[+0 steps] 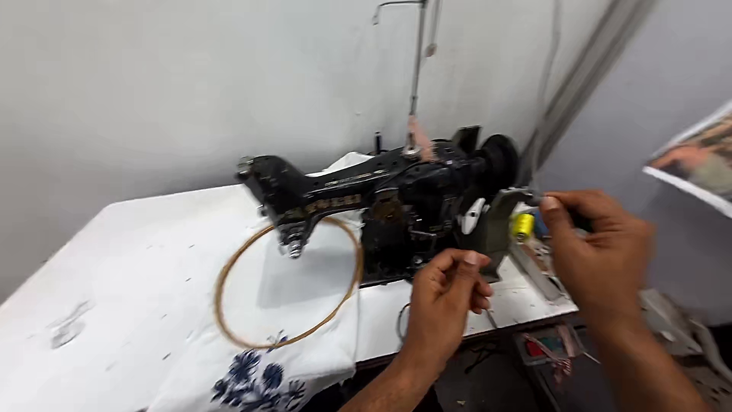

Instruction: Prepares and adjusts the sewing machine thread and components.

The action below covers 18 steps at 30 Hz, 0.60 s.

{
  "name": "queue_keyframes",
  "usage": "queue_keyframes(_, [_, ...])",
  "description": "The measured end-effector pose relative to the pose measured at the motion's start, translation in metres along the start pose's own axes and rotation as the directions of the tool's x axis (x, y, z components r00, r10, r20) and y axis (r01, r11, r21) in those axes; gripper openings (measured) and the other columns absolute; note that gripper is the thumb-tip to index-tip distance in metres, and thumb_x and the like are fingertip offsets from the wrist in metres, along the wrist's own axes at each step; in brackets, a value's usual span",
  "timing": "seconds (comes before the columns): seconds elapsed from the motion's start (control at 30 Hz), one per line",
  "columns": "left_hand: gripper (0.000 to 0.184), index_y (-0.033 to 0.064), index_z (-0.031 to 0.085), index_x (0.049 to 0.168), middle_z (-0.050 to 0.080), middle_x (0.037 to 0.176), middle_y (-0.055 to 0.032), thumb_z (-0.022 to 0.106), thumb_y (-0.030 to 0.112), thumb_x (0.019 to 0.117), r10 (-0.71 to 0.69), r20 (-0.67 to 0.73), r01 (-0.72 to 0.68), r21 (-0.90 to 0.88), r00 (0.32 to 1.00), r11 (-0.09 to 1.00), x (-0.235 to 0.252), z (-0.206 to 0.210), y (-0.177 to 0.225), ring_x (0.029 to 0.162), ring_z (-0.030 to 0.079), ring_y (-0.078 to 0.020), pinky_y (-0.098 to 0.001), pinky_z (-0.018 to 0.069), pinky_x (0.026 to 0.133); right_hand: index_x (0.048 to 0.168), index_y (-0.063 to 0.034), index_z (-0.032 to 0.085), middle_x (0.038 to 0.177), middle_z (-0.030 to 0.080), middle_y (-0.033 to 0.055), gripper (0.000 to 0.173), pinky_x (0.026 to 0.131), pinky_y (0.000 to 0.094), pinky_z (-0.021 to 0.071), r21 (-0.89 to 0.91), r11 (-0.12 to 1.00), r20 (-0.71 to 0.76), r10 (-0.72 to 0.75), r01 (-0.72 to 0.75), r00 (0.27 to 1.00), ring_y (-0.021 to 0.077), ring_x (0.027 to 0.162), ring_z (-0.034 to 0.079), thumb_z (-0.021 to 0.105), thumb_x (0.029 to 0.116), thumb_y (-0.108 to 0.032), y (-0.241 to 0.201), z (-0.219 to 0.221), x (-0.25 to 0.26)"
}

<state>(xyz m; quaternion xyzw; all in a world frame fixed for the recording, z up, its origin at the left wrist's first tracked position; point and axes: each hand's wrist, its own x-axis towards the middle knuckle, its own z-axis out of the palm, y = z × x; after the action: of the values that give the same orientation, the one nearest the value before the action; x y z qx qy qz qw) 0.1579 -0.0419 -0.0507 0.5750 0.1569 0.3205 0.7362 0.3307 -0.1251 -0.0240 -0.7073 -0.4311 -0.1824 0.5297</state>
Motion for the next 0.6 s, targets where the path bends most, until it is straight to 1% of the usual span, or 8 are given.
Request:
queue_keyframes(0.07, [0.024,0.0014,0.071,0.108,0.065,0.075,-0.0057,0.052,0.017,0.1070,0.006,-0.024,-0.007,-0.022,1.000,1.000,0.005,0.005,-0.004,0.064,0.063,-0.0115,-0.0253,0.0573,0.063,0.104,-0.0038,0.074,0.098,0.068,0.0094,0.024,0.076,0.0348,0.0547,-0.055,0.998,-0.033,-0.010,0.008,0.999,0.0154,0.086,0.065,0.061,0.1019,-0.023,0.006,0.002,0.004])
queue_keyframes(0.1, [0.023,0.0012,0.071,0.106,0.064,0.073,-0.0064,0.054,0.016,0.1063,0.003,-0.038,-0.004,-0.038,0.999,0.999,0.008,0.007,-0.006,0.062,0.062,-0.0118,-0.0249,0.0565,0.061,0.103,-0.0054,0.075,0.098,0.068,0.0087,0.023,0.078,0.0391,0.0541,-0.076,0.997,-0.040,-0.009,0.006,0.999,0.0185,0.088,0.065,0.061,0.1019,-0.023,0.009,0.003,0.006])
queue_keyframes(0.17, [0.021,0.0004,0.072,0.102,0.062,0.068,-0.0069,0.056,0.014,0.1050,-0.009,-0.054,0.006,-0.061,0.998,0.998,0.012,0.010,-0.009,0.057,0.059,-0.0114,-0.0235,0.0545,0.057,0.102,-0.0081,0.076,0.098,0.069,0.0070,0.022,0.080,0.0425,0.0523,-0.110,0.994,-0.050,-0.010,0.004,0.999,0.0210,0.091,0.064,0.062,0.1017,-0.024,0.012,0.005,0.010])
queue_keyframes(0.23, [0.020,-0.0013,0.072,0.100,0.060,0.066,-0.0067,0.057,0.011,0.1042,-0.018,-0.050,0.014,-0.076,0.999,0.997,0.014,0.013,-0.010,0.055,0.057,-0.0104,-0.0222,0.0528,0.055,0.101,-0.0099,0.077,0.097,0.068,0.0051,0.021,0.079,0.0423,0.0508,-0.143,0.990,-0.053,-0.024,0.016,0.998,0.0210,0.092,0.063,0.062,0.1017,-0.025,0.014,0.007,0.015])
queue_keyframes(0.33, [0.019,-0.0031,0.072,0.100,0.062,0.065,-0.0073,0.058,0.009,0.1039,-0.037,-0.046,0.033,-0.081,0.998,0.996,0.016,0.016,-0.012,0.055,0.058,-0.0095,-0.0208,0.0525,0.055,0.101,-0.0101,0.078,0.097,0.068,0.0057,0.021,0.081,0.0438,0.0492,-0.188,0.981,-0.027,-0.062,0.056,0.998,0.0236,0.093,0.061,0.062,0.1020,-0.024,0.014,0.013,0.024])
queue_keyframes(0.47, [0.017,-0.0035,0.072,0.100,0.063,0.066,-0.0073,0.059,0.007,0.1029,-0.036,-0.054,0.032,-0.075,0.998,0.997,0.020,0.020,-0.012,0.056,0.060,-0.0098,-0.0205,0.0530,0.056,0.100,-0.0110,0.078,0.096,0.068,0.0061,0.019,0.081,0.0462,0.0478,-0.232,0.970,0.015,-0.063,0.065,0.998,0.0258,0.093,0.061,0.063,0.1014,-0.022,0.014,0.021,0.033])
queue_keyframes(0.6, [0.014,-0.0040,0.072,0.097,0.065,0.066,-0.0078,0.064,0.006,0.1001,-0.035,-0.067,0.032,-0.048,0.997,0.998,0.022,0.019,-0.015,0.055,0.061,-0.0099,-0.0202,0.0535,0.055,0.100,-0.0106,0.078,0.095,0.067,0.0064,0.018,0.081,0.0469,0.0472,-0.267,0.962,-0.006,-0.067,0.063,0.998,0.0261,0.092,0.060,0.064,0.1010,-0.021,0.013,0.027,0.032])
